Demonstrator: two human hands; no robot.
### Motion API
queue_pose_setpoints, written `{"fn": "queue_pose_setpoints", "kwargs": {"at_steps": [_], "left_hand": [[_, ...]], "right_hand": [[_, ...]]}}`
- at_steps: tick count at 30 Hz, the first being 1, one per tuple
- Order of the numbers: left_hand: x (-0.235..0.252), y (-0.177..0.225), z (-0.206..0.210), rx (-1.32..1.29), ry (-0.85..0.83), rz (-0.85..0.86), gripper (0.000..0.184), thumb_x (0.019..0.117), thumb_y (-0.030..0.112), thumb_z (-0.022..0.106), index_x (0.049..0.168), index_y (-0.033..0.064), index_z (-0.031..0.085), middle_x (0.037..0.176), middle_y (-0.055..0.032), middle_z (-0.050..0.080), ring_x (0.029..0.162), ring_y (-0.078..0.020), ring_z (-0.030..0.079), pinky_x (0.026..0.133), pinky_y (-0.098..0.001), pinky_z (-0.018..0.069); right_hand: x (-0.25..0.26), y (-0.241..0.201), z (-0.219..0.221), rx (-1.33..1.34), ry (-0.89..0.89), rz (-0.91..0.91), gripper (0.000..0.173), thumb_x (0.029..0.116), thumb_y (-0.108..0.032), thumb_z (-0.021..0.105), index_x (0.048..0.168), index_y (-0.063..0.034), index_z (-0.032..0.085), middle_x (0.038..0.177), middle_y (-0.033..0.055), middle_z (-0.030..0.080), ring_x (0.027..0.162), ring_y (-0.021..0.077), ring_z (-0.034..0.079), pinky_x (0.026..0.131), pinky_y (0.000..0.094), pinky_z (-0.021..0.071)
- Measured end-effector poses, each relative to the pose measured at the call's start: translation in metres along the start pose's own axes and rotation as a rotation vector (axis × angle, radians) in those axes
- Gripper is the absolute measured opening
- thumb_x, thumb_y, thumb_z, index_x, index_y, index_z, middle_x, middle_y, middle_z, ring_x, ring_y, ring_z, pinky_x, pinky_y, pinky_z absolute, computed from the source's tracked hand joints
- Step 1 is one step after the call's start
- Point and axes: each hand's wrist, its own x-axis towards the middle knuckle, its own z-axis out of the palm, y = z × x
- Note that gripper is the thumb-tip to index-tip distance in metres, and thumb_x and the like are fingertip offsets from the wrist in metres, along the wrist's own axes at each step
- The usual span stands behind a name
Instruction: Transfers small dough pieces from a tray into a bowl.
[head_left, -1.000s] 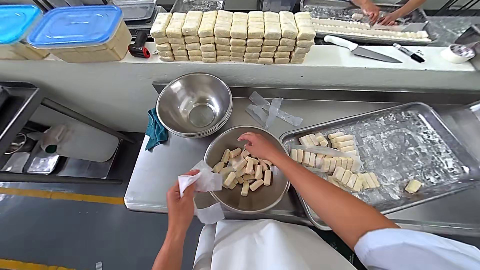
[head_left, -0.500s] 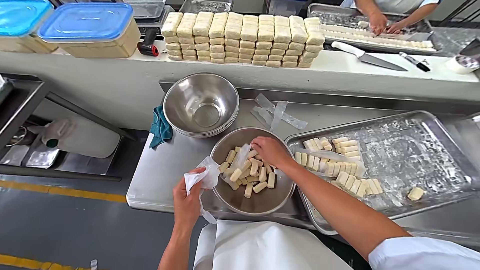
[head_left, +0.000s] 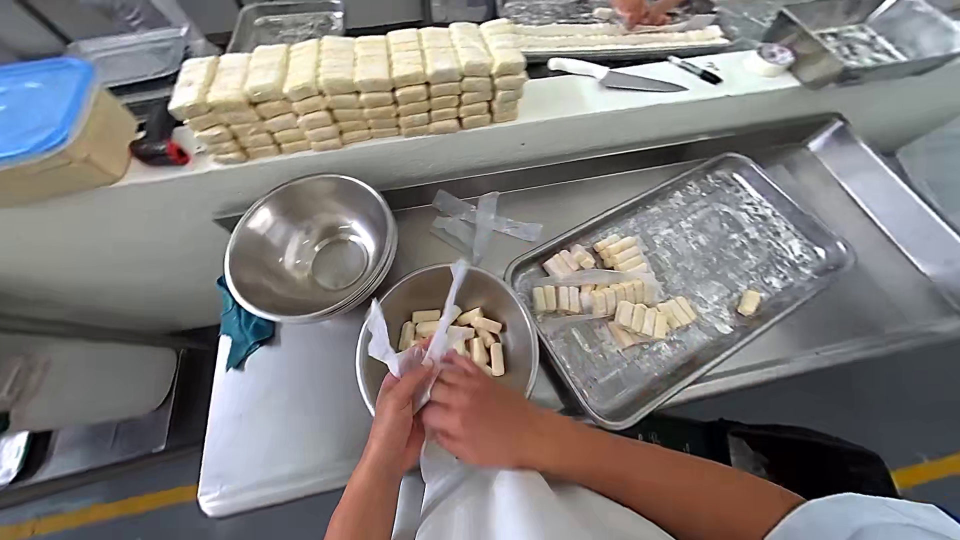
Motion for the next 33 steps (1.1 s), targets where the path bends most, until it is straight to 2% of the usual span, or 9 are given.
{"fn": "queue_pose_setpoints", "kwargs": {"at_steps": [5,8,10,13,16,19,23,28,33], "left_hand": [[0.044,0.033,0.048,0.318,0.008,0.353,0.022,0.0997,-0.002,0.049,0.116,0.0040,0.064,0.087,0.0002,0.071,0.064,-0.0062,0.064,0.056,-0.0223,0.0563],[0.115,0.070,0.081,0.504,-0.030,0.775,0.018,0.0983,0.004,0.052,0.113,0.0024,0.063,0.092,0.0061,0.070,0.076,-0.0014,0.065,0.068,-0.0231,0.0578],[0.179,0.085,0.100,0.698,-0.036,0.882,0.028,0.1010,0.010,0.050,0.124,-0.0041,0.058,0.106,-0.0050,0.068,0.093,-0.0083,0.067,0.085,-0.0312,0.0573],[0.255,0.083,0.107,1.127,-0.054,0.426,0.067,0.1015,0.027,0.062,0.153,-0.0048,0.034,0.142,-0.0296,0.052,0.133,-0.0390,0.053,0.112,-0.0576,0.0409],[0.281,0.077,0.107,1.385,0.001,0.143,0.075,0.0946,0.029,0.072,0.149,-0.0078,0.038,0.138,-0.0376,0.052,0.131,-0.0541,0.049,0.107,-0.0723,0.0370],[0.263,0.078,0.121,1.414,-0.031,0.172,0.073,0.0970,0.027,0.069,0.155,-0.0032,0.035,0.142,-0.0352,0.050,0.133,-0.0522,0.048,0.107,-0.0708,0.0371],[0.189,0.063,0.133,1.183,-0.191,0.326,0.050,0.1027,0.018,0.059,0.149,0.0022,0.046,0.135,-0.0237,0.061,0.118,-0.0357,0.064,0.096,-0.0558,0.0531],[0.092,0.009,0.098,0.974,-0.307,0.324,0.038,0.1027,0.011,0.057,0.139,0.0014,0.056,0.121,-0.0128,0.070,0.107,-0.0216,0.070,0.096,-0.0420,0.0583],[0.035,-0.019,0.031,0.801,-0.124,0.319,0.035,0.0997,0.011,0.055,0.131,-0.0049,0.060,0.112,-0.0125,0.073,0.103,-0.0213,0.072,0.091,-0.0372,0.0606]], "right_hand": [[-0.071,0.022,-0.041,0.084,0.422,0.158,0.025,0.1015,-0.015,0.056,0.116,-0.0070,0.074,0.129,0.0073,0.069,0.130,0.0195,0.060,0.113,0.0397,0.0469],[-0.119,0.057,-0.066,0.116,0.572,0.435,0.023,0.0984,-0.018,0.060,0.112,-0.0072,0.075,0.117,0.0047,0.072,0.114,0.0134,0.066,0.098,0.0348,0.0568],[-0.147,0.078,-0.072,0.110,0.590,0.576,0.023,0.0977,-0.020,0.061,0.111,-0.0085,0.075,0.111,0.0038,0.073,0.108,0.0120,0.068,0.095,0.0347,0.0574],[-0.175,0.093,-0.071,0.111,0.550,0.684,0.022,0.0977,-0.020,0.061,0.111,-0.0094,0.075,0.109,0.0039,0.072,0.107,0.0128,0.068,0.094,0.0359,0.0575],[-0.188,0.103,-0.077,0.085,0.511,0.721,0.024,0.0983,-0.022,0.061,0.114,-0.0102,0.075,0.113,0.0054,0.072,0.111,0.0162,0.067,0.096,0.0383,0.0565],[-0.191,0.126,-0.092,0.051,0.493,0.767,0.022,0.0988,-0.016,0.063,0.116,-0.0057,0.074,0.116,0.0114,0.072,0.110,0.0239,0.068,0.097,0.0457,0.0558],[-0.161,0.199,-0.118,0.065,0.347,0.902,0.035,0.1000,-0.022,0.065,0.129,-0.0027,0.066,0.132,0.0201,0.063,0.119,0.0360,0.063,0.102,0.0558,0.0516],[-0.085,0.290,-0.110,-0.107,0.093,1.151,0.100,0.0795,-0.059,0.081,0.153,-0.0016,0.043,0.153,0.0291,0.042,0.137,0.0500,0.044,0.102,0.0685,0.0436],[-0.056,0.300,-0.073,-0.238,0.053,1.182,0.092,0.0677,-0.043,0.093,0.136,0.0052,0.055,0.142,0.0379,0.044,0.130,0.0574,0.045,0.089,0.0723,0.0487]]}}
